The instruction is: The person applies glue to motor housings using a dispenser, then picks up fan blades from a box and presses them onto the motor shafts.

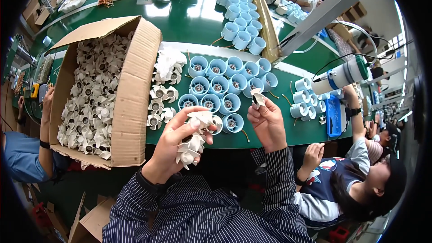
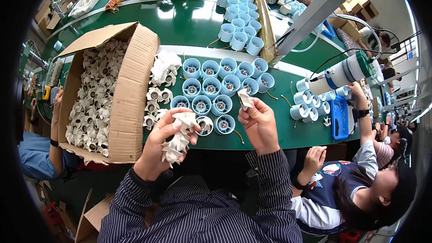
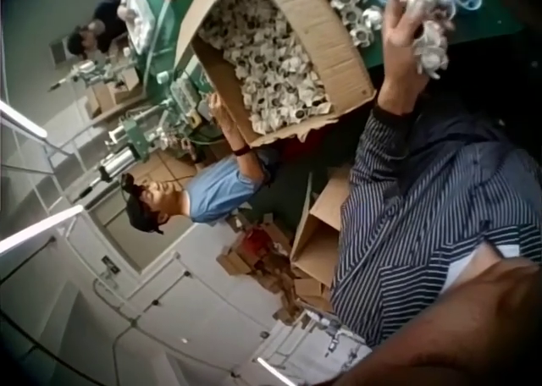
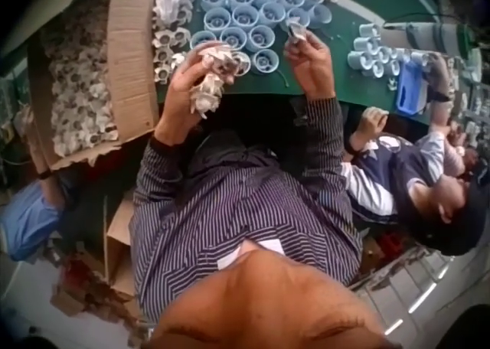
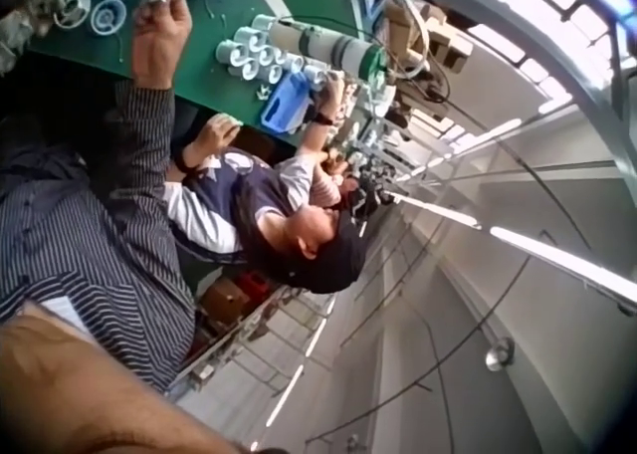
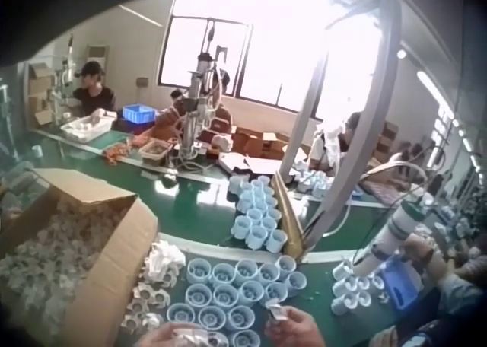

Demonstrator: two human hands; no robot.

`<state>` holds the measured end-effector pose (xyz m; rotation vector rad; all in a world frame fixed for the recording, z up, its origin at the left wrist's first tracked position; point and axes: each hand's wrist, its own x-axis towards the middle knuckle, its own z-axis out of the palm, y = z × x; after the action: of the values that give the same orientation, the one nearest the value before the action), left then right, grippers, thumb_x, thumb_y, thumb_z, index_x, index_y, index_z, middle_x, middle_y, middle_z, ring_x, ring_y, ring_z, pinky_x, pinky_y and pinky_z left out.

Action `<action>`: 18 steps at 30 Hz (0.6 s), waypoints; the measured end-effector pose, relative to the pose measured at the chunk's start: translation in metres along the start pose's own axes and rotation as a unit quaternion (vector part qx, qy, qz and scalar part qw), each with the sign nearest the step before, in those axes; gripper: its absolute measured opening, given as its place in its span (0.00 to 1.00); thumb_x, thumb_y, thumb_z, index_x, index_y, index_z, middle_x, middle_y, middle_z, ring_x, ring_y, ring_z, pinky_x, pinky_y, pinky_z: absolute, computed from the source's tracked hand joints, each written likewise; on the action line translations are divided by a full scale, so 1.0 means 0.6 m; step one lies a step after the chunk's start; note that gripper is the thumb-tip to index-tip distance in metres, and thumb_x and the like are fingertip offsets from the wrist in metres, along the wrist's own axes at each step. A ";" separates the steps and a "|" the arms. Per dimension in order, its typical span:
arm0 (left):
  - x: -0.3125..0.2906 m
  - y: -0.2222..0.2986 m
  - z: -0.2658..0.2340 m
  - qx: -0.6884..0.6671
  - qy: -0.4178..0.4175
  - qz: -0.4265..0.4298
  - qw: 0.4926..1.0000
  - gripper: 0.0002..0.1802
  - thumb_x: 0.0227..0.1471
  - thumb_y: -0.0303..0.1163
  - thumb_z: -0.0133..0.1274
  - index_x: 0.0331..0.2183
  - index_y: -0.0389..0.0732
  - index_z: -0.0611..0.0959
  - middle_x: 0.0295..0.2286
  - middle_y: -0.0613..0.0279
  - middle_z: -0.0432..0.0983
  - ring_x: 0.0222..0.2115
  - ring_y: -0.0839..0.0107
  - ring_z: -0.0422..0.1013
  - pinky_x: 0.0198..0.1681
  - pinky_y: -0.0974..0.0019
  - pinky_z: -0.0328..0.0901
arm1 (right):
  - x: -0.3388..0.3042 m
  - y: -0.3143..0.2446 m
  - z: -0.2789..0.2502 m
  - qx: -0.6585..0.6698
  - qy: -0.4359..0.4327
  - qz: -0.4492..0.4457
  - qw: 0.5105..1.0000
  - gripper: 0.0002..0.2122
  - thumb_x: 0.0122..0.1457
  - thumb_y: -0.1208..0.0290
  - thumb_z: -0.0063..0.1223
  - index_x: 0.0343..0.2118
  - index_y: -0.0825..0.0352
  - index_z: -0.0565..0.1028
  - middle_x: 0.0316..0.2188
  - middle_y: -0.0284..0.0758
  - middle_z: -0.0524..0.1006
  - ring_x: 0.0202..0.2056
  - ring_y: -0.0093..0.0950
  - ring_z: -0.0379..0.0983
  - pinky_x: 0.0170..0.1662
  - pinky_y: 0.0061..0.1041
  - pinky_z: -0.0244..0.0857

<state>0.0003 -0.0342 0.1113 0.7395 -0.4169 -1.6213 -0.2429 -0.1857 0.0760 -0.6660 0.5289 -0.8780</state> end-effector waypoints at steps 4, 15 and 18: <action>-0.008 0.002 -0.006 -0.099 0.026 -0.005 0.995 0.24 0.69 0.36 0.46 0.62 0.38 0.69 0.43 0.46 0.79 0.37 0.64 0.80 0.21 0.66 0.78 | 0.005 -0.003 -0.006 0.078 -0.038 0.051 0.995 0.09 0.68 0.78 0.55 0.49 0.71 0.73 0.34 0.30 0.73 0.32 0.19 0.63 0.33 0.18 0.58; -0.063 -0.008 -0.041 -0.083 0.023 -0.030 0.996 0.26 0.66 0.36 0.47 0.61 0.35 0.68 0.41 0.42 0.77 0.37 0.59 0.80 0.19 0.66 0.79 | 0.043 0.003 0.043 -0.642 0.030 -0.169 0.747 0.06 0.65 0.74 0.60 0.35 0.72 0.77 0.28 0.34 0.76 0.28 0.26 0.72 0.33 0.27 0.65; -0.077 -0.013 -0.058 0.014 0.018 -0.031 0.999 0.26 0.63 0.34 0.52 0.59 0.33 0.72 0.41 0.44 0.78 0.36 0.61 0.80 0.20 0.67 0.79 | 0.049 0.011 0.040 -0.708 0.017 -0.201 0.677 0.06 0.63 0.74 0.61 0.34 0.73 0.78 0.28 0.37 0.78 0.28 0.30 0.74 0.34 0.29 0.67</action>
<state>0.0200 0.0171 0.0914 0.8083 -0.3963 -1.6599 -0.2077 -0.1994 0.0833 -2.2761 1.1206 -0.7464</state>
